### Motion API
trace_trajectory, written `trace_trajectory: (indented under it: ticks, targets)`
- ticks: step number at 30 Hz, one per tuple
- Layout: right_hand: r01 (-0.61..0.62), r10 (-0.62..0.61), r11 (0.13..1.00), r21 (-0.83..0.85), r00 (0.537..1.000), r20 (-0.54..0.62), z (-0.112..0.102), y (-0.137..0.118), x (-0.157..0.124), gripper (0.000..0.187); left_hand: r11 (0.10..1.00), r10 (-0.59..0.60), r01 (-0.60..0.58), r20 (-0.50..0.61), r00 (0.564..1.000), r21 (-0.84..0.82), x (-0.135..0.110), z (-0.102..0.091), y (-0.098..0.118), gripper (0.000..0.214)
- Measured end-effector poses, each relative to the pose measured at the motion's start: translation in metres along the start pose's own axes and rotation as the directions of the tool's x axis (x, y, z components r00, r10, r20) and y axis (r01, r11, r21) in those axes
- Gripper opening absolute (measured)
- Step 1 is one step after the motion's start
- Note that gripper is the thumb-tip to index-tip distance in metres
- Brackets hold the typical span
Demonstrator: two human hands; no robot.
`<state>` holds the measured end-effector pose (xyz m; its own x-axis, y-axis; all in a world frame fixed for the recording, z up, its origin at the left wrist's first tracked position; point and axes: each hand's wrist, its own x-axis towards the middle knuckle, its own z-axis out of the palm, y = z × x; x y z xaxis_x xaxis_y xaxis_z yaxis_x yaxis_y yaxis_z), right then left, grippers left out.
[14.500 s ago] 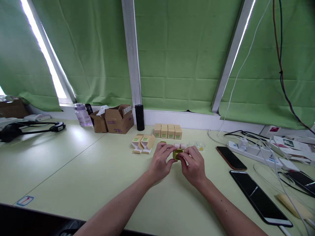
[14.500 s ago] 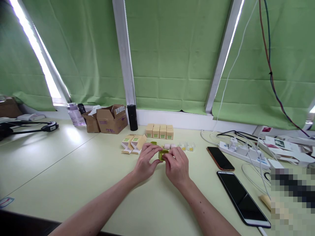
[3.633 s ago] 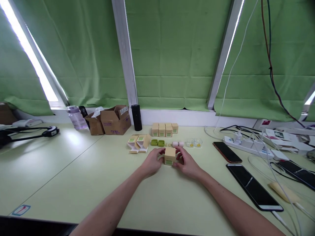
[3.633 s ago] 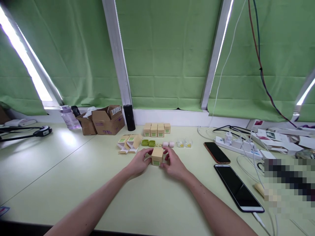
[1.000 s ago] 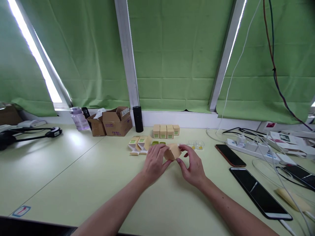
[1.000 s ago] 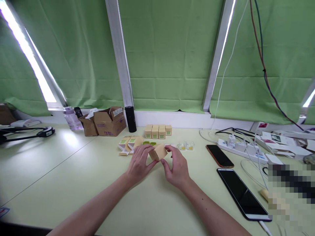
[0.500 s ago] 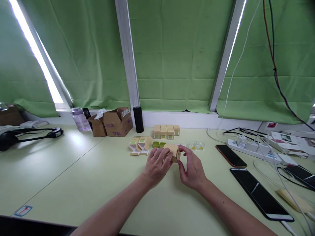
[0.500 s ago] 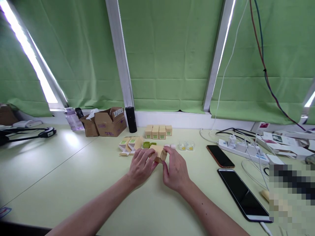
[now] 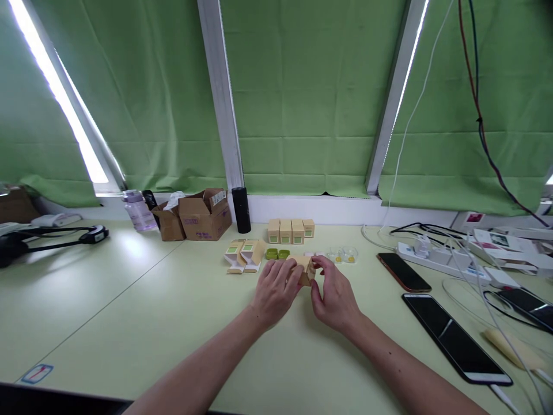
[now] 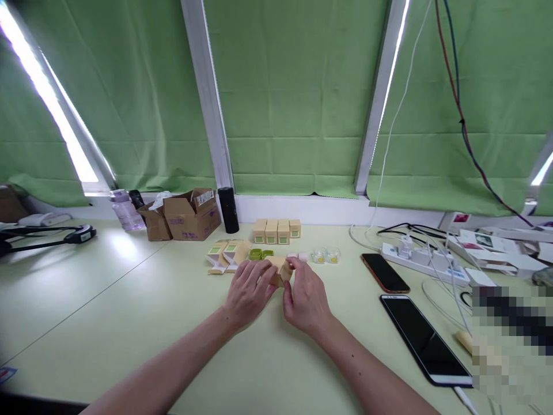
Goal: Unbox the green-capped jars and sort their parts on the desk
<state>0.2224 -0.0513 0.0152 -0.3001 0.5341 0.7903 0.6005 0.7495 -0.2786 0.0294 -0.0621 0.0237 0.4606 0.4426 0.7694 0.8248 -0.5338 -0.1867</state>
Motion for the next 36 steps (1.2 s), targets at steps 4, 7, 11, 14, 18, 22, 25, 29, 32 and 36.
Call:
trace_trajectory:
  ticks: [4,7,11,14,18,22,25,29,32,36]
  targets:
    - [-0.006,0.006,1.0,-0.001,1.0,0.005,0.0,0.001,0.0,0.058,1.0,0.009,-0.009,0.019,1.0,-0.001,0.0,0.0,0.0,0.035]
    - [-0.017,0.017,1.0,-0.003,1.0,0.016,-0.001,0.0,0.0,0.059,1.0,0.004,-0.004,0.03,1.0,-0.006,0.0,0.0,-0.001,0.035]
    - [-0.027,0.027,1.0,-0.013,0.999,0.033,-0.001,-0.001,0.0,0.06,1.0,0.02,-0.02,0.045,0.999,0.01,0.0,0.001,-0.001,0.034]
    - [-0.036,0.037,0.999,-0.023,0.998,0.047,0.0,-0.002,0.0,0.06,1.0,0.015,-0.014,0.057,0.998,-0.016,0.0,0.001,-0.001,0.035]
    - [-0.04,0.042,0.998,-0.043,0.999,0.033,0.002,-0.001,-0.001,0.058,0.999,0.003,0.0,0.055,0.998,-0.051,0.001,0.001,0.0,0.036]
    - [-0.046,0.047,0.998,-0.051,0.999,0.007,0.005,0.0,-0.001,0.056,0.997,-0.01,0.014,0.048,0.999,-0.082,0.002,0.001,0.001,0.04]
    - [-0.054,0.054,0.997,-0.052,0.999,0.002,0.007,0.001,-0.002,0.054,0.991,-0.025,0.033,0.069,0.997,-0.127,0.001,0.002,0.001,0.046]
    - [-0.069,0.069,0.997,-0.042,0.998,0.0,0.009,0.003,-0.002,0.051,0.985,-0.039,0.056,0.104,0.994,-0.163,-0.001,0.002,0.0,0.048]
    - [-0.069,0.069,0.997,-0.029,0.998,-0.011,0.011,0.005,-0.003,0.05,0.98,-0.049,0.072,0.125,0.991,-0.186,-0.001,0.003,0.0,0.05]
    - [-0.079,0.079,0.997,-0.015,0.997,-0.003,0.011,0.006,-0.003,0.048,0.974,-0.056,0.087,0.152,0.987,-0.209,-0.001,0.004,0.0,0.051]
